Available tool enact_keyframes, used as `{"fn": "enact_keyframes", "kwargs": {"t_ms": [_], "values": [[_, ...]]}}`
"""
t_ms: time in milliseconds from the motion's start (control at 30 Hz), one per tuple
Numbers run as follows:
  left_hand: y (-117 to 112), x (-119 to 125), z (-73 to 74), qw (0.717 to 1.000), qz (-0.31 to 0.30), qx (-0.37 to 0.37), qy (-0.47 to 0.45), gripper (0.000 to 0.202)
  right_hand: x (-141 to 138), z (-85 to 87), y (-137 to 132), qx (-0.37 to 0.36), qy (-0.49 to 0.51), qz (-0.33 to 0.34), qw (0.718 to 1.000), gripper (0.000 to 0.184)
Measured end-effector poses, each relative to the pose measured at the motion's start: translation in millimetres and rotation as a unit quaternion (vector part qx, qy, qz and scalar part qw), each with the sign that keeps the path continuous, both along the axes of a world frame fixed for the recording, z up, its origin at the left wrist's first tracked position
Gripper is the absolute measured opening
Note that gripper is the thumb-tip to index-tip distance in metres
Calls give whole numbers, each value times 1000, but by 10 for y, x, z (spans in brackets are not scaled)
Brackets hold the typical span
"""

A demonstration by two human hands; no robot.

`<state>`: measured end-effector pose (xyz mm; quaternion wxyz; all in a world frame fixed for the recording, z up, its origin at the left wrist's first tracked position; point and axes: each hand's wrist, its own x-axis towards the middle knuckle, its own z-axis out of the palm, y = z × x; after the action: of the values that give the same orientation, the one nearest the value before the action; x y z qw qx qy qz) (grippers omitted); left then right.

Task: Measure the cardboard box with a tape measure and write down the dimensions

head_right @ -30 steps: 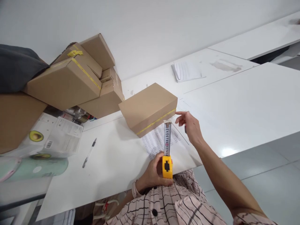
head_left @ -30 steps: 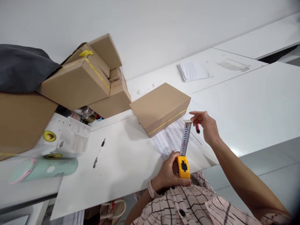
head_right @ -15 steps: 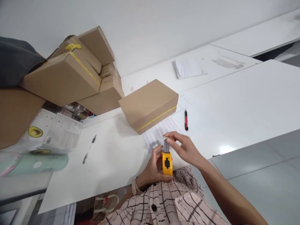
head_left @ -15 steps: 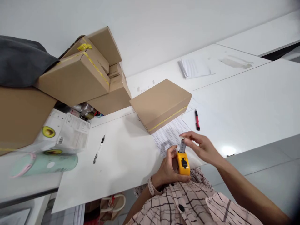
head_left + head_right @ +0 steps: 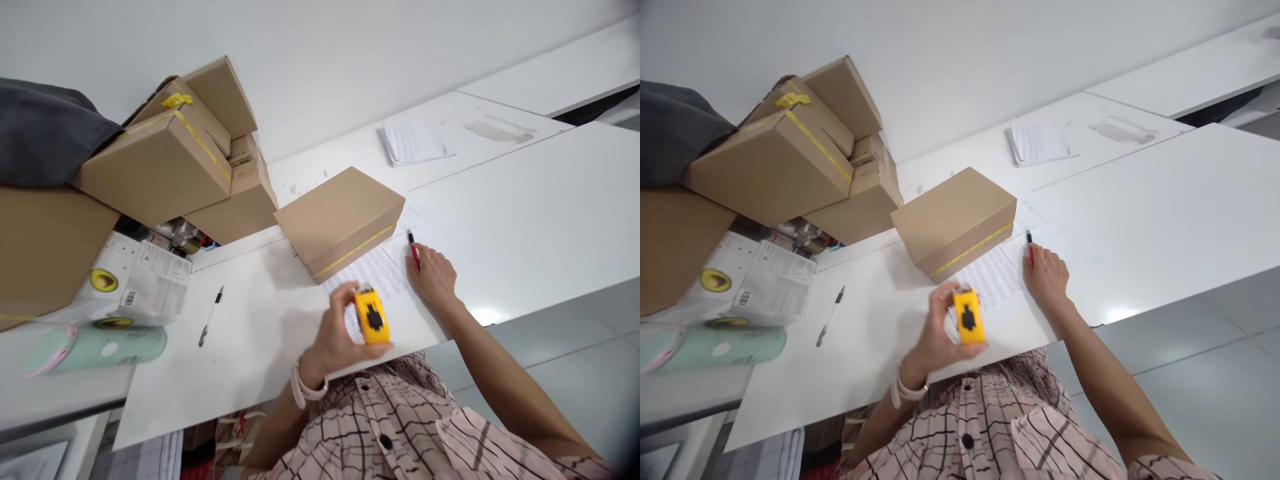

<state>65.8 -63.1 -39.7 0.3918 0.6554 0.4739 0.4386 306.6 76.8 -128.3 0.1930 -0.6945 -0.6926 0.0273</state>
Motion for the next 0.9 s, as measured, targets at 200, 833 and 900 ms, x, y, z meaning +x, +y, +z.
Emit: {"fn": "enact_keyframes", "kwargs": {"t_ms": [200,833,900], "values": [[826,-347,928,903,176,252,301,69,-21,6,-85,3,-51,-11,999,39],[1345,-353,553,875,111,146,449,56,76,5,-394,-10,-37,-45,998,36],[1344,-363,555,875,103,140,453,56,97,-18,-501,-1,-43,-45,998,36]]}}
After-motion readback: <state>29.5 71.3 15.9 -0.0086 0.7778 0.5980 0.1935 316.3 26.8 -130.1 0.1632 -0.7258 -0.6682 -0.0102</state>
